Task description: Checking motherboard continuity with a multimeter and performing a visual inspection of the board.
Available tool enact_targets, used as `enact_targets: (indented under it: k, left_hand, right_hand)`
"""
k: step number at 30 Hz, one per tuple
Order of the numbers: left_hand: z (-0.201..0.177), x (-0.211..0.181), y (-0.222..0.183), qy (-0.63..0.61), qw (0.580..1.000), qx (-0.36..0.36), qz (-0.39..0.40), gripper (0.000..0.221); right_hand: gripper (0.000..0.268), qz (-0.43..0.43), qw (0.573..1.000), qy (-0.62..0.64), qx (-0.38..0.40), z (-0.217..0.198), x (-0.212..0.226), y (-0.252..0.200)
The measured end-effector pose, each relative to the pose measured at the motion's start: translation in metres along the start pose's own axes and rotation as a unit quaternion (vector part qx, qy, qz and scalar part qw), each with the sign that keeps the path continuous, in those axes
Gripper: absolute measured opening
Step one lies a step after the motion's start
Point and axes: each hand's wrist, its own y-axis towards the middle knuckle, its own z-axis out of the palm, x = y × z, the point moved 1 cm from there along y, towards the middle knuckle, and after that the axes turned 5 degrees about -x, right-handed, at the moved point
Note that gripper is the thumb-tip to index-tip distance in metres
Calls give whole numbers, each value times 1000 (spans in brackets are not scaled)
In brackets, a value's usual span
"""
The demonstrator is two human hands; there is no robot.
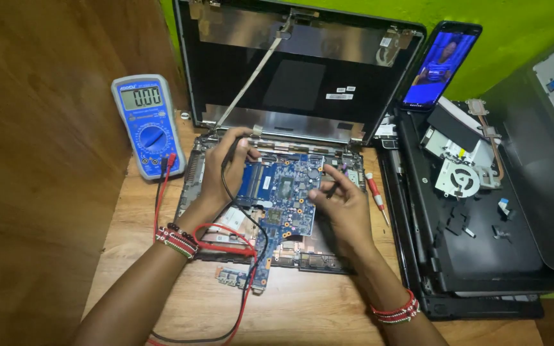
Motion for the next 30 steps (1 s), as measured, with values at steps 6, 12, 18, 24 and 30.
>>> enact_targets:
  k: [6, 12, 18, 24, 30]
  left_hand:
    - [-1, -6, 0, -1, 1000, -21, 15, 35]
    - [-3, -1, -1, 19, 997, -59, 34, 44]
    - [1, 7, 0, 12, 999, -25, 20, 46]
    - [2, 0, 0, -4, 1000, -1, -22, 53]
    - [-1, -2, 0, -14, 1000, 5, -26, 49]
  right_hand:
    - [65, -28, 999, 26, -3, 1, 6, -5]
    - [50, -94, 982, 160, -27, -3, 27, -6]
    - [43, -90, 962, 257, -21, -42, -14, 32]
    - [38, -86, 959, 270, -26, -44, -19, 32]
    - [37, -80, 961, 263, -33, -30, 3, 18]
